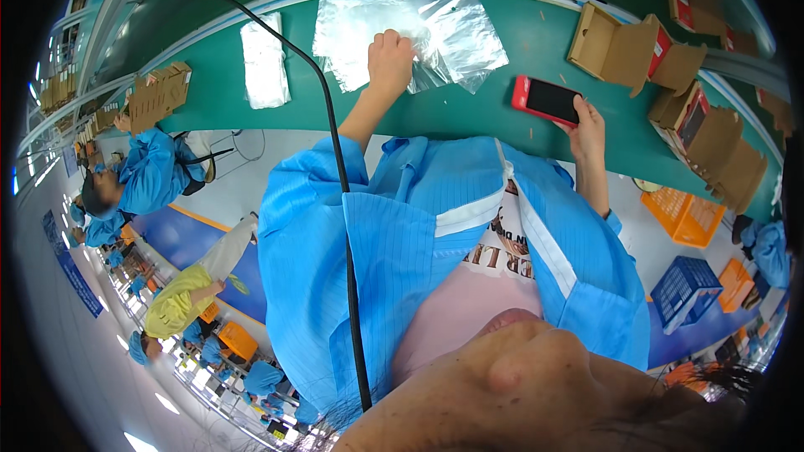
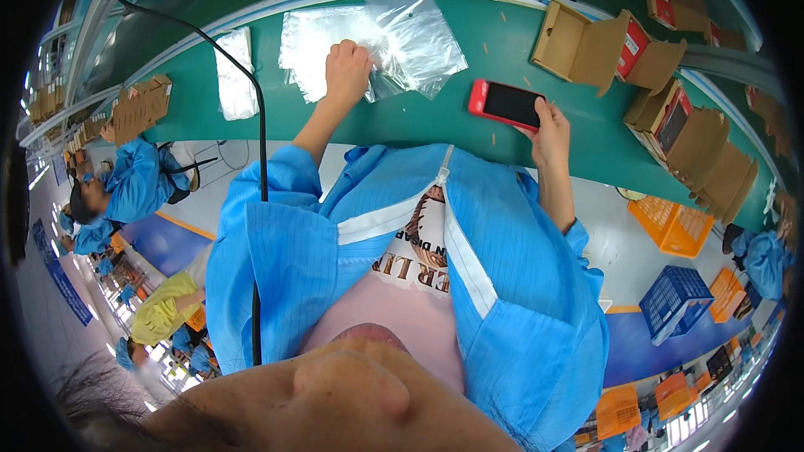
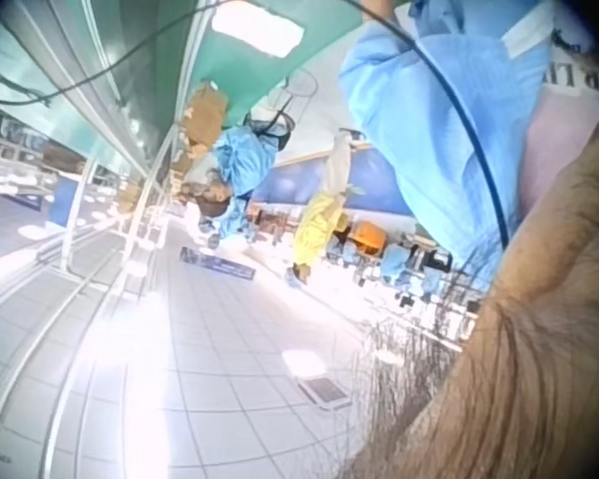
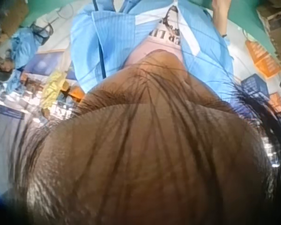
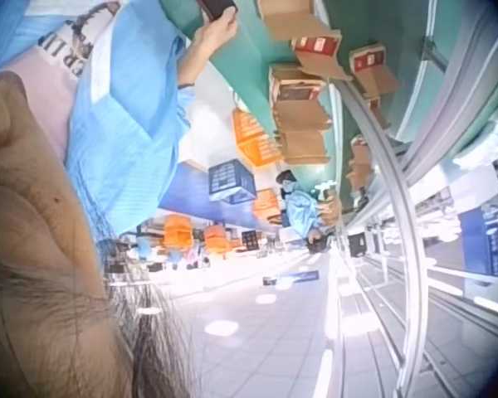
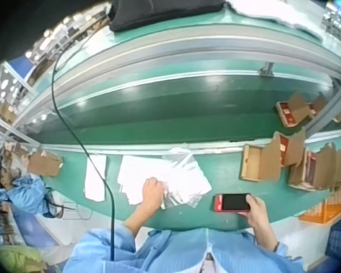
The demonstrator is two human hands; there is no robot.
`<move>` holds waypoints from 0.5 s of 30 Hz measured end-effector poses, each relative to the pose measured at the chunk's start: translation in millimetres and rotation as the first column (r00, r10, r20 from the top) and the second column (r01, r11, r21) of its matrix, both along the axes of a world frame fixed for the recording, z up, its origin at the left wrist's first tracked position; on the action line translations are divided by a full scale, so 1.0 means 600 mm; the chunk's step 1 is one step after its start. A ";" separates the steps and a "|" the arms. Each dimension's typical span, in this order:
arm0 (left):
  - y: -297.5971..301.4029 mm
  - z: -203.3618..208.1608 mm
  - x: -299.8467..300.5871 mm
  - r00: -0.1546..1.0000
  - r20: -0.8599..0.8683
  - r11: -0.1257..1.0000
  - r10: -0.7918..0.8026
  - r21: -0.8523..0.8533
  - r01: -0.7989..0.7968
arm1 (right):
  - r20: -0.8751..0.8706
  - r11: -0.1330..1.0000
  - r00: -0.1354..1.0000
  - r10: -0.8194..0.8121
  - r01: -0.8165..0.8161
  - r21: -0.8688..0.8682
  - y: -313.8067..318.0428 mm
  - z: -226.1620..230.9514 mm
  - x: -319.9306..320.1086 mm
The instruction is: Packing mobile phones into protective plastic sleeves and then into cardboard boxes on an assembly line.
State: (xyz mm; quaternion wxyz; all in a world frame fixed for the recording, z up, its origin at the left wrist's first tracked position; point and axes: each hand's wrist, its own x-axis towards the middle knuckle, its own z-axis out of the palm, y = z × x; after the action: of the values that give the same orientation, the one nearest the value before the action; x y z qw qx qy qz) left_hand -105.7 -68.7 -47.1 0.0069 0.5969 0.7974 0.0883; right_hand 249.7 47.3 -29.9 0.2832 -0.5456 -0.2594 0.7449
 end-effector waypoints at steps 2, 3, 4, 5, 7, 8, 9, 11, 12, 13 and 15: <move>-0.004 0.014 -0.002 0.995 0.000 0.994 -0.098 0.054 0.097 | -0.202 0.997 0.978 -0.061 0.068 0.031 0.001 0.019 -0.048; -0.002 0.022 -0.003 0.994 0.004 0.993 -0.106 0.050 0.106 | -0.270 0.994 0.961 -0.060 0.081 0.068 0.001 0.022 -0.081; 0.000 0.031 -0.008 0.988 0.043 0.989 -0.147 0.030 0.146 | -0.338 0.990 0.940 -0.052 0.093 0.104 0.006 0.020 -0.117; 0.005 0.041 -0.013 0.978 0.086 0.982 -0.188 0.013 0.188 | -0.287 0.983 0.958 -0.001 0.053 0.176 0.010 0.022 -0.150; 0.009 0.059 -0.032 0.865 0.502 0.992 -0.008 -0.106 0.070 | 0.175 0.861 0.982 0.076 -0.153 0.485 0.018 0.001 -0.192; 0.015 0.074 -0.042 0.574 0.791 0.966 0.210 -0.259 0.003 | 0.471 0.706 0.880 0.053 -0.367 0.606 0.022 -0.021 -0.199; 0.021 0.107 -0.043 0.320 0.903 0.957 0.288 -0.286 -0.056 | 0.454 0.694 0.891 0.002 -0.328 0.641 0.026 -0.041 -0.200; 0.035 0.170 -0.041 0.046 0.970 0.958 0.238 -0.227 -0.175 | 0.466 0.701 0.885 0.013 -0.341 0.627 0.031 -0.069 -0.184; 0.041 0.183 -0.039 -0.079 0.993 0.963 0.083 -0.101 -0.248 | 0.484 0.707 0.875 0.021 -0.355 0.611 0.033 -0.065 -0.184; 0.049 0.198 -0.035 -0.106 0.993 0.954 -0.046 0.012 -0.299 | 0.393 0.806 0.917 0.069 -0.283 0.520 0.029 -0.059 -0.181; 0.070 0.215 -0.022 -0.160 0.939 0.895 -0.305 0.225 -0.385 | 0.356 0.835 0.932 0.072 -0.252 0.490 0.028 -0.050 -0.181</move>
State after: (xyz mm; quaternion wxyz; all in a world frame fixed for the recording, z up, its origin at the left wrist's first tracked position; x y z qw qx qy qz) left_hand -118.8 -26.4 81.9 0.4727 0.2701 0.4786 0.6889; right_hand 141.0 63.9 -60.2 0.3105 -0.5368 -0.5424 0.5668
